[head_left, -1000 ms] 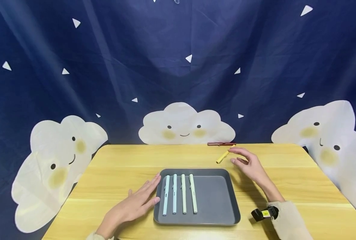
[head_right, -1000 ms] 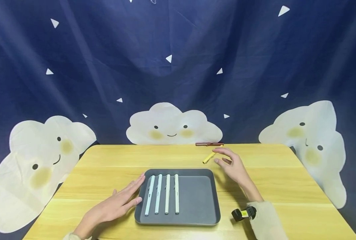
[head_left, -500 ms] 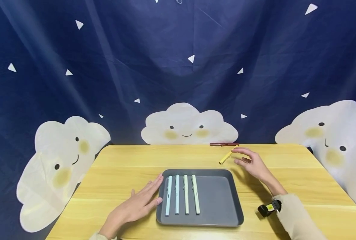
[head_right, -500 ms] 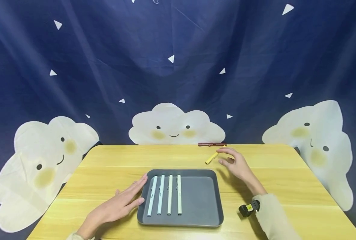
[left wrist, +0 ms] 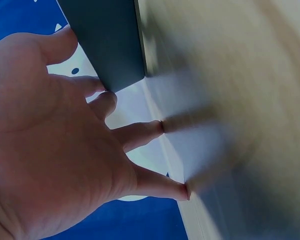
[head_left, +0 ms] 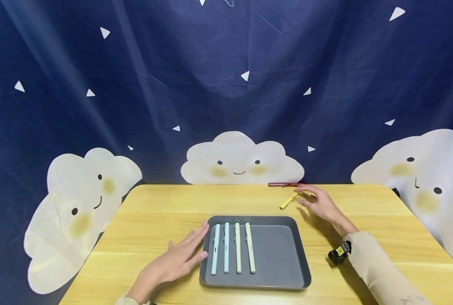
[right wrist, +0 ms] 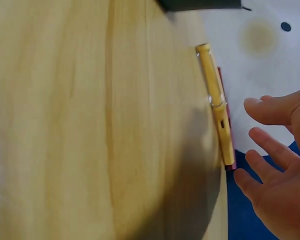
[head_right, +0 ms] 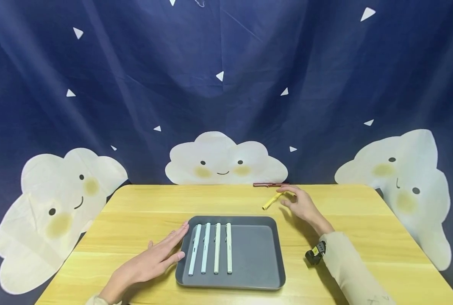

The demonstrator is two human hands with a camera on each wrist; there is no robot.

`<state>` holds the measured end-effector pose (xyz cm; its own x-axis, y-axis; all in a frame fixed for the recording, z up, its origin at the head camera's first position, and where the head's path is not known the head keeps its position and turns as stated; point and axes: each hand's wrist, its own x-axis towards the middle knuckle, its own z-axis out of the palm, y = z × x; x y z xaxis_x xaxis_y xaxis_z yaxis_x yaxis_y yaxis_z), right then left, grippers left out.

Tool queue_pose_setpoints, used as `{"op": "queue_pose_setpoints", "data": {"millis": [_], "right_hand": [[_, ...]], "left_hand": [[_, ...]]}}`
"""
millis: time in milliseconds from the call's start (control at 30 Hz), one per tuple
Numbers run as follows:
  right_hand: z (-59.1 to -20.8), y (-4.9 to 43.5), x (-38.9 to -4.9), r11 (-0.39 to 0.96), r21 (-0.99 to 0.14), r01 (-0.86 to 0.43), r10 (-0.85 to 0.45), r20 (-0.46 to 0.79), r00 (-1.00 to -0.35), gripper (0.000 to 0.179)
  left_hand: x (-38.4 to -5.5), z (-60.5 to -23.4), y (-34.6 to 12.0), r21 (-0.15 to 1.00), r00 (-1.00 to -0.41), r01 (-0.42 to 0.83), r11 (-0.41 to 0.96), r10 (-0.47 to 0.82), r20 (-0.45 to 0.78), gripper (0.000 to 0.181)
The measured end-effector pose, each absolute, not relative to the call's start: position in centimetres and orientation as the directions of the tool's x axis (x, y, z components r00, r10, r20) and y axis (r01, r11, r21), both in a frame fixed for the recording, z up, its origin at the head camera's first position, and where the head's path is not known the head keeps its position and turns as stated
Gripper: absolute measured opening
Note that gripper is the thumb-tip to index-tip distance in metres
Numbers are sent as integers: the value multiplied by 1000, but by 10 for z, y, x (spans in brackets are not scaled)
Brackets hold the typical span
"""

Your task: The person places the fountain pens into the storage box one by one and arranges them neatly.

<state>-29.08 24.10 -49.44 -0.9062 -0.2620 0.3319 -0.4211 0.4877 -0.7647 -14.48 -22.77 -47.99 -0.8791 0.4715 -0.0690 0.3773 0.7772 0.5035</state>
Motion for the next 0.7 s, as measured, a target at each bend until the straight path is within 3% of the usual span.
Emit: {"op": "queue_pose_setpoints", "data": {"millis": [700], "right_hand": [[-506, 240, -309, 648, -619, -443, -320, 307, -896, 23]], "left_hand": [[-145, -481, -228, 512, -879, 370, 775, 470, -76, 69]]}}
